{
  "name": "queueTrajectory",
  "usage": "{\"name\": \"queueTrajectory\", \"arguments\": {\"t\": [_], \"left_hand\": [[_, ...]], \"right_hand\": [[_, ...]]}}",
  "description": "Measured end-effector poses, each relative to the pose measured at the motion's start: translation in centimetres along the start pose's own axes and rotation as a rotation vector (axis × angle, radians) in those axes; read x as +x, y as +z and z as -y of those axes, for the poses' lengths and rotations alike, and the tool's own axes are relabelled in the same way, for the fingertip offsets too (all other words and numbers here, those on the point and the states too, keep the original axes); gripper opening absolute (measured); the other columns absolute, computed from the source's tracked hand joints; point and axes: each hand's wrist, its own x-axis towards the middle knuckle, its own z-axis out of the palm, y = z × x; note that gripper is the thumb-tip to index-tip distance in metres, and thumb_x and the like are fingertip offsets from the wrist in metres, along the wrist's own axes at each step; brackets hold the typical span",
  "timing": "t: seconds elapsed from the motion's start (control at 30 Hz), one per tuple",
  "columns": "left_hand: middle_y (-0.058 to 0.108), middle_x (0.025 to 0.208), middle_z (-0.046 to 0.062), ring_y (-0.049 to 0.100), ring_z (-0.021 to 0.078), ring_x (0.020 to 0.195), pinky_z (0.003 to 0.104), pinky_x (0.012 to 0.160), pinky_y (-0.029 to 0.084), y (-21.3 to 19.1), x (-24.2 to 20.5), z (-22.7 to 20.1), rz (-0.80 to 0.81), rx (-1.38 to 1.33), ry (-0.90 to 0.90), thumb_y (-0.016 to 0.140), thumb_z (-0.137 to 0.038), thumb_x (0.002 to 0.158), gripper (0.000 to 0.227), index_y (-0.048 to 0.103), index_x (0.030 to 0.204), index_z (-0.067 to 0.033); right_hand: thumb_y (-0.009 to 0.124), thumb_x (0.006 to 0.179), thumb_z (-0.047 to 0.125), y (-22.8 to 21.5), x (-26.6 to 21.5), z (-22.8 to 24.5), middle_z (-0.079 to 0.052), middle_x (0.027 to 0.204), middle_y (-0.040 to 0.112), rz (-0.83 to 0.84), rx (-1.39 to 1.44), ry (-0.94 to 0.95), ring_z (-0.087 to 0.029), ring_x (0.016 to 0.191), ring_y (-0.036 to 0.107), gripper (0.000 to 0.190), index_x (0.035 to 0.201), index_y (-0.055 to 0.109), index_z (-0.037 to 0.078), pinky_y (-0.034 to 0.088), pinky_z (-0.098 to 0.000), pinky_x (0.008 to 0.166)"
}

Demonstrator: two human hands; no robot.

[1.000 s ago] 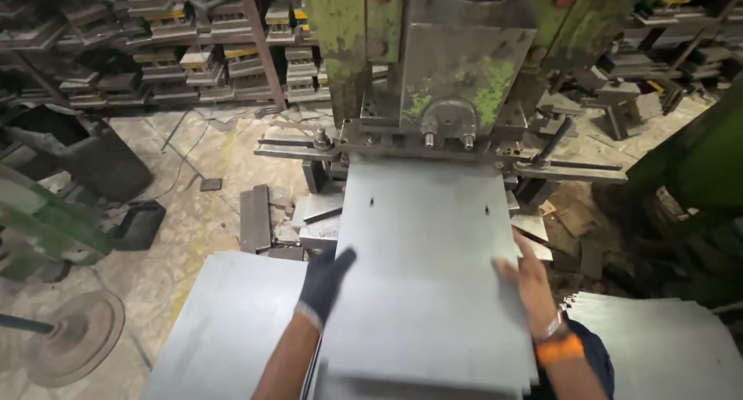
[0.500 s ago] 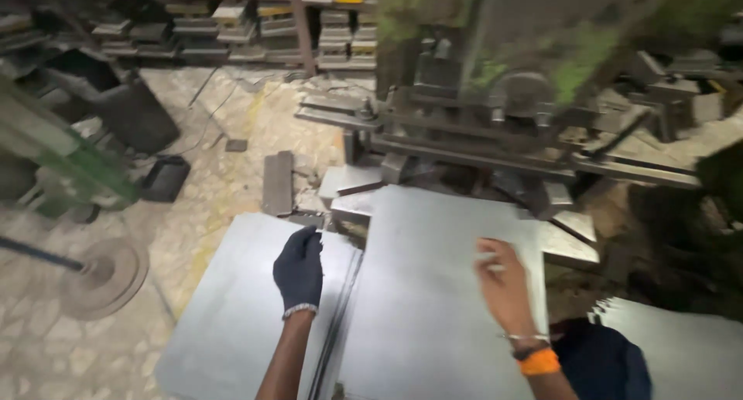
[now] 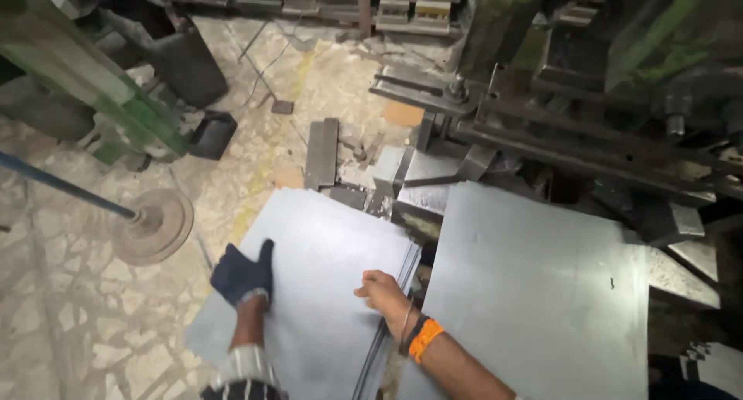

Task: Operating an industrial press machine to punch holes into and shape metal sheets.

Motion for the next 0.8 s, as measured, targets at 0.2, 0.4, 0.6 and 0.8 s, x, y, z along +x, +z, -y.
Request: {"name": "queueTrajectory", "arguments": {"t": [0.2,0.4,0.6,0.8], "left_hand": [[0.074,0.101,0.022,0.070,0.0414,0.095,0.048,0.083,0.054,-1.3,5.3,2.4,0.366,-0.134,-0.110,0.059,-0.076,0.085,0.078,0.073,0.102,-0.0009],[0.074,0.092,0.028,0.067,0.0468,0.084,0.050,0.082,0.050,-13.6,6.7,1.3,0.235,-0.266,-0.066,0.054,-0.067,0.096,0.078,0.077,0.095,0.0080],[0.074,0.108,0.028,0.067,0.0450,0.102,0.045,0.094,0.050,-14.3,5.0,-1.9,0.443,-0.396,0.028,0.044,-0.058,0.099,0.074,0.074,0.104,0.0105],[0.069,0.118,0.015,0.058,0.0206,0.094,0.031,0.080,0.046,-15.3,-5.9,-9.1,1.035,-1.335,-0.109,0.066,-0.012,0.087,0.065,0.054,0.148,0.0091]], "right_hand": [[0.064,0.081,0.009,0.3,2.1,-2.8,-0.004,0.100,0.051,-0.106,0.055,0.009,-0.017,0.094,0.048,0.037,0.118,0.058,0.005,0.040,-0.0299,0.094],[0.063,0.084,0.032,0.7,-4.5,-0.2,-0.012,0.151,0.041,-0.042,-0.064,0.107,-0.032,0.149,0.029,0.070,0.146,0.038,0.011,0.024,-0.0533,0.120],[0.069,0.086,0.023,-3.0,-11.3,0.5,-0.012,0.125,0.064,-0.126,0.321,-0.176,-0.022,0.116,0.062,0.068,0.148,0.046,0.008,0.049,-0.0407,0.101],[0.070,0.083,0.014,-19.9,-13.4,-4.2,-0.012,0.154,0.045,-0.645,0.334,-0.305,-0.026,0.136,0.049,0.077,0.153,0.039,0.005,0.039,-0.0394,0.115]]}}
